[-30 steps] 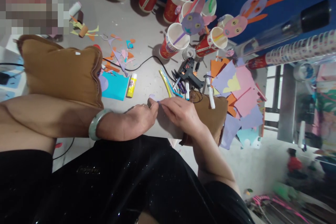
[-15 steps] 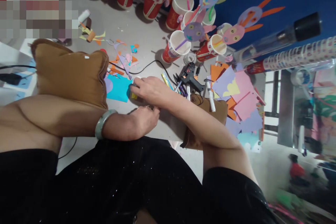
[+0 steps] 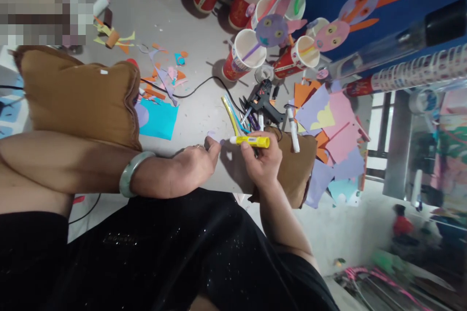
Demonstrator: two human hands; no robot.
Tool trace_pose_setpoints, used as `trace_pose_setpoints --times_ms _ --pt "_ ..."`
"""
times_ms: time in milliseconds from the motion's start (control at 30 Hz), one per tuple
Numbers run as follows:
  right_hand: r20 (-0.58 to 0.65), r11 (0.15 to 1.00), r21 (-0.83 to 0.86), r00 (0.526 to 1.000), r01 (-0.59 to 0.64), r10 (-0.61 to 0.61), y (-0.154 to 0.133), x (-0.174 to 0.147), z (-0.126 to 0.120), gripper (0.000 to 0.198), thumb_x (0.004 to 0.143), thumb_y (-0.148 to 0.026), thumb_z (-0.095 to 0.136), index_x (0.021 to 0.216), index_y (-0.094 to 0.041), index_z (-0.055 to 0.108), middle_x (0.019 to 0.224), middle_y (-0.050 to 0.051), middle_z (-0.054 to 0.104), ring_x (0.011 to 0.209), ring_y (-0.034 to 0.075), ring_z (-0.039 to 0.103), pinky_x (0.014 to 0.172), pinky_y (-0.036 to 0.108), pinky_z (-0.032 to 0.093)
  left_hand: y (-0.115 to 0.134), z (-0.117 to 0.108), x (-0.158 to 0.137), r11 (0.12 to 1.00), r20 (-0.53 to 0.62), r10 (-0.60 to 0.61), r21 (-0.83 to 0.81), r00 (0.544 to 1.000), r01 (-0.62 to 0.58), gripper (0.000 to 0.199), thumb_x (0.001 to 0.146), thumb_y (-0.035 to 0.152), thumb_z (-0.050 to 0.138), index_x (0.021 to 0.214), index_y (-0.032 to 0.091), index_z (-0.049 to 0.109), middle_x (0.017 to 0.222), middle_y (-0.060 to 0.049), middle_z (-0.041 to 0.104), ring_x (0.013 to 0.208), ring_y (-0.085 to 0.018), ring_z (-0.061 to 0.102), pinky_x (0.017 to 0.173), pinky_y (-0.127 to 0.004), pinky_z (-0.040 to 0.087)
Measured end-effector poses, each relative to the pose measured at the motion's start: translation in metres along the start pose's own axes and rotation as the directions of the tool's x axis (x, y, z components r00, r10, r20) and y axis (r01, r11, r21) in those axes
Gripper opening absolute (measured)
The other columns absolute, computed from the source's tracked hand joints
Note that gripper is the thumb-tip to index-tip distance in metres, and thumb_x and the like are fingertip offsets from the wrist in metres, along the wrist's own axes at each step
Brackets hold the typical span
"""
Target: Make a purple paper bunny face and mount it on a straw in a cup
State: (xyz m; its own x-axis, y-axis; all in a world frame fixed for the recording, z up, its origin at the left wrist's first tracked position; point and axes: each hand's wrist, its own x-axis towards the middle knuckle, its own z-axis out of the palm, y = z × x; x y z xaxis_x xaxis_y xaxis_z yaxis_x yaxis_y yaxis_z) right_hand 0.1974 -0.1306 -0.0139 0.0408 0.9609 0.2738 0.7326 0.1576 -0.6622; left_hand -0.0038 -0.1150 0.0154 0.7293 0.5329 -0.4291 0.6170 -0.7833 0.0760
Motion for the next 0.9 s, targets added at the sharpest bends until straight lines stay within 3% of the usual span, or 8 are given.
trace_pose_setpoints --times_ms 200,400,633,733,900 --pt "0.022 0.998 -0.029 0.998 0.056 -0.055 0.004 -0.018 0.020 0.021 0.096 -0.039 0.061 0.111 -0.025 0.063 0.098 0.006 0.078 0.083 0.021 0.076 0.074 0.036 0.063 -0.004 -0.015 -0.002 1.000 0.037 0.014 -0.023 0.999 -0.013 0.057 0.097 0.004 0.047 0.153 -0.003 0.051 0.155 -0.033 0.053 0.088 -0.026 0.078 0.065 -0.033 0.060" --pt "0.149 1.000 -0.024 0.989 0.017 -0.013 0.008 -0.017 0.023 0.022 0.097 -0.040 0.061 0.111 -0.024 0.065 0.097 0.005 0.078 0.081 0.019 0.076 0.076 0.033 0.063 -0.002 -0.014 0.000 0.999 -0.008 -0.008 -0.034 1.000 0.007 0.053 0.097 0.002 0.041 0.148 -0.005 0.055 0.150 -0.031 0.059 0.086 -0.024 0.079 0.064 -0.032 0.061" --pt "0.165 0.996 -0.014 0.983 0.087 -0.084 0.009 -0.014 0.026 0.017 0.098 -0.038 0.060 0.107 -0.024 0.066 0.095 0.005 0.079 0.081 0.017 0.075 0.075 0.031 0.062 -0.005 -0.016 -0.002 0.999 0.029 0.036 0.003 0.999 -0.036 0.054 0.096 0.001 0.043 0.148 -0.010 0.051 0.150 -0.036 0.056 0.088 -0.026 0.079 0.061 -0.031 0.060" --pt "0.163 0.994 0.003 0.980 0.113 -0.112 0.009 -0.014 0.025 0.015 0.099 -0.035 0.060 0.108 -0.024 0.065 0.097 0.005 0.080 0.083 0.017 0.076 0.075 0.031 0.062 -0.008 -0.016 -0.002 0.999 -0.009 0.043 0.011 0.999 -0.043 0.053 0.096 0.000 0.044 0.147 -0.007 0.054 0.147 -0.032 0.061 0.085 -0.024 0.079 0.060 -0.029 0.059" --pt "0.134 0.985 0.004 0.976 0.170 -0.169 0.009 -0.014 0.025 0.013 0.098 -0.032 0.063 0.108 -0.024 0.064 0.096 0.004 0.080 0.080 0.016 0.077 0.073 0.028 0.062 -0.008 -0.010 -0.013 0.980 -0.107 0.099 0.182 0.989 -0.078 0.059 0.089 -0.010 0.034 0.143 -0.009 0.058 0.139 -0.033 0.066 0.071 -0.021 0.079 0.052 -0.025 0.056"
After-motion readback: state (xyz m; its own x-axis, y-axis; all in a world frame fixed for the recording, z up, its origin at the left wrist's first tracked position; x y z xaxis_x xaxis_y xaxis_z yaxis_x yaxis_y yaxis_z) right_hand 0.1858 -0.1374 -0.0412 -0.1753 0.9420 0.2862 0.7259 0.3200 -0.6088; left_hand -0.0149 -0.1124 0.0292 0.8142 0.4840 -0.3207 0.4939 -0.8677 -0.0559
